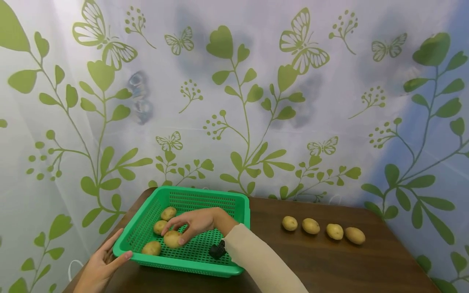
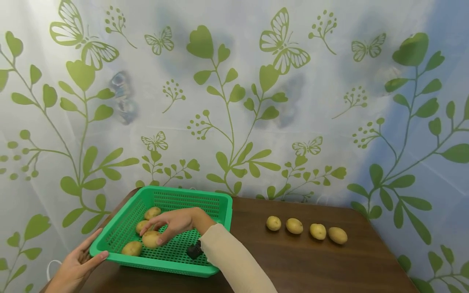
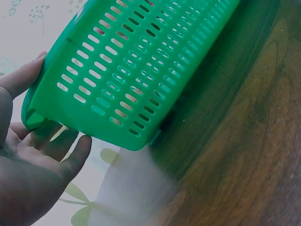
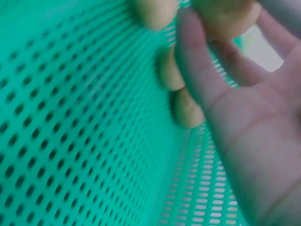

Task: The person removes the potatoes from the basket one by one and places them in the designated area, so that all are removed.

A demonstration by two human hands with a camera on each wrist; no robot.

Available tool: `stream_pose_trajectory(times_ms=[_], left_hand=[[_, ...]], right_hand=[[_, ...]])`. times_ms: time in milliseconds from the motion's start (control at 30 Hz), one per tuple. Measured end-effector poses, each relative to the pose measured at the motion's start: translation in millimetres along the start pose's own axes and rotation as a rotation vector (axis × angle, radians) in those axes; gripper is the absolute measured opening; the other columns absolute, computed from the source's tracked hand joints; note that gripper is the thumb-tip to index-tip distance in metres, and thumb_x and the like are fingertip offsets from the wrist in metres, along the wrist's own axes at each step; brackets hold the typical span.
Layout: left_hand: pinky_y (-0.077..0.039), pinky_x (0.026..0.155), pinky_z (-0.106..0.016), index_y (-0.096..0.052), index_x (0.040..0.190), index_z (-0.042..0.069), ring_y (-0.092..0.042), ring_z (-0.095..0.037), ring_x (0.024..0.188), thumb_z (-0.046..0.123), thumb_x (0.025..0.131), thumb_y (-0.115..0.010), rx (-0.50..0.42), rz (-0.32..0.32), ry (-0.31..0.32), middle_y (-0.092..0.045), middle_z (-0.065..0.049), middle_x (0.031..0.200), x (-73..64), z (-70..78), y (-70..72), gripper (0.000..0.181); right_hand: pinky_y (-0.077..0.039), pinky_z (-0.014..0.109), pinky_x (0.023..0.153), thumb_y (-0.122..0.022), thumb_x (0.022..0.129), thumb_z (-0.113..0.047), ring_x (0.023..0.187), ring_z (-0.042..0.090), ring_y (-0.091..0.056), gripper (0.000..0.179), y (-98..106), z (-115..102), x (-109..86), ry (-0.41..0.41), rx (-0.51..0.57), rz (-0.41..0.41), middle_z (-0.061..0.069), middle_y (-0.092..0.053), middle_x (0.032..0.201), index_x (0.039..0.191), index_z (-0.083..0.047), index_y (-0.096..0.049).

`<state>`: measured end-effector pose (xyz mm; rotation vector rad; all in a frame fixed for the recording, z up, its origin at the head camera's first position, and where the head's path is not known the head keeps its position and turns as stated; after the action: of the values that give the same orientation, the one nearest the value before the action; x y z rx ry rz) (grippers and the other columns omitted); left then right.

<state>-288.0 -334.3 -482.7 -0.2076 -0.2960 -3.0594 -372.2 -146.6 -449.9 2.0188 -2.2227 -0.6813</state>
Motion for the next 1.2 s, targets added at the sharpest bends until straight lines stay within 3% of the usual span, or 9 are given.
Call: stream_pose_trajectory(times_ms=[100,167,567,667,767,833,867,1033,1200], left_hand=[[-0.053,0.086,-0.016,-0.009,0.164,-0.003,-0.047,0.019,0.111,0.013,0.107,-0.06,0.019,-0.016,0.008,-0.023,-0.029,0.16,0.4,0.5,-2.6,0.078],[-0.052,0.086,-0.016,-0.008,0.164,-0.003,-0.046,0.021,0.11,0.014,0.108,-0.06,0.028,-0.024,0.011,-0.017,-0.035,0.161,0.5,0.2,-3.5,0.078],[-0.051,0.088,-0.015,-0.011,0.164,-0.003,-0.046,0.019,0.114,0.012,0.108,-0.06,0.031,-0.019,-0.016,-0.019,-0.035,0.159,0.4,4.8,-5.6,0.076],[-0.052,0.088,-0.016,-0.011,0.164,-0.004,-0.048,0.017,0.114,0.01,0.107,-0.06,0.01,-0.013,-0.026,-0.031,-0.021,0.157,0.6,5.5,-5.1,0.076],[-0.052,0.088,-0.016,-0.011,0.163,-0.006,-0.049,0.016,0.114,0.008,0.106,-0.06,-0.023,-0.008,-0.037,-0.043,0.009,0.145,1.3,5.6,-4.5,0.077],[-0.053,0.087,-0.016,-0.012,0.163,-0.006,-0.051,0.015,0.114,0.007,0.106,-0.061,-0.043,0.0,-0.036,-0.043,0.024,0.134,1.4,4.9,-3.8,0.077],[-0.053,0.087,-0.016,-0.012,0.163,-0.006,-0.051,0.015,0.114,0.007,0.106,-0.061,-0.042,0.002,-0.037,-0.044,0.026,0.133,1.5,4.6,-3.7,0.077],[-0.053,0.087,-0.016,-0.014,0.163,-0.005,-0.05,0.016,0.113,0.008,0.106,-0.062,-0.014,0.014,-0.039,-0.043,0.013,0.14,0.1,3.3,-3.0,0.076],[-0.054,0.086,-0.017,-0.013,0.163,-0.005,-0.051,0.016,0.112,0.009,0.106,-0.062,-0.015,0.017,-0.026,-0.045,0.032,0.128,-1.3,2.1,-0.4,0.077]], right_hand=[[-0.053,0.031,0.099,-0.067,0.099,0.003,0.134,0.004,-0.04,0.054,1.9,-3.9,-2.6,0.03,0.01,-0.002,-0.012,-0.041,0.152,0.15,-0.008,-0.051],[-0.051,0.029,0.1,-0.067,0.099,0.003,0.133,0.003,-0.041,0.053,2.9,-6.1,-5.3,0.035,-0.001,0.002,-0.011,-0.043,0.151,0.149,-0.007,-0.051],[-0.048,0.026,0.102,-0.071,0.099,-0.002,0.129,0.003,-0.045,0.053,11.8,-9.3,-29.6,-0.004,-0.112,0.028,-0.013,-0.049,0.141,0.149,-0.008,-0.054],[-0.049,0.027,0.102,-0.071,0.098,-0.002,0.13,0.004,-0.044,0.054,13.6,-13.3,-34.7,-0.004,-0.112,0.04,-0.011,-0.049,0.143,0.149,-0.007,-0.054],[-0.05,0.028,0.101,-0.071,0.099,-0.002,0.13,0.004,-0.044,0.053,15.6,-16.1,-39.9,-0.005,-0.105,0.054,-0.01,-0.048,0.143,0.148,-0.008,-0.055],[-0.05,0.028,0.101,-0.071,0.099,-0.002,0.13,0.005,-0.044,0.052,16.8,-17.0,-43.5,-0.004,-0.106,0.059,-0.009,-0.048,0.144,0.148,-0.008,-0.055],[-0.051,0.029,0.1,-0.07,0.099,-0.002,0.13,0.006,-0.044,0.051,17.6,-16.9,-45.8,-0.008,-0.103,0.062,-0.009,-0.048,0.144,0.148,-0.009,-0.056],[-0.052,0.029,0.098,-0.071,0.098,-0.002,0.128,0.006,-0.045,0.051,21.5,-16.4,-56.6,-0.025,-0.116,0.075,-0.01,-0.049,0.142,0.146,-0.012,-0.058],[-0.053,0.031,0.097,-0.071,0.098,-0.002,0.127,0.008,-0.047,0.052,22.7,-16.3,-65.1,-0.028,-0.115,0.076,-0.008,-0.051,0.14,0.147,-0.01,-0.057]])
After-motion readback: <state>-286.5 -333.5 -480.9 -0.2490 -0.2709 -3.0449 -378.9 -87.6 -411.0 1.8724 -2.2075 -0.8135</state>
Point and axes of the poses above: each hand's wrist, its own x-axis towards the middle knuckle, its own y-axis out of the back of the hand, z = x × y, the point moved 10 cm from there along x, towards the middle knuckle
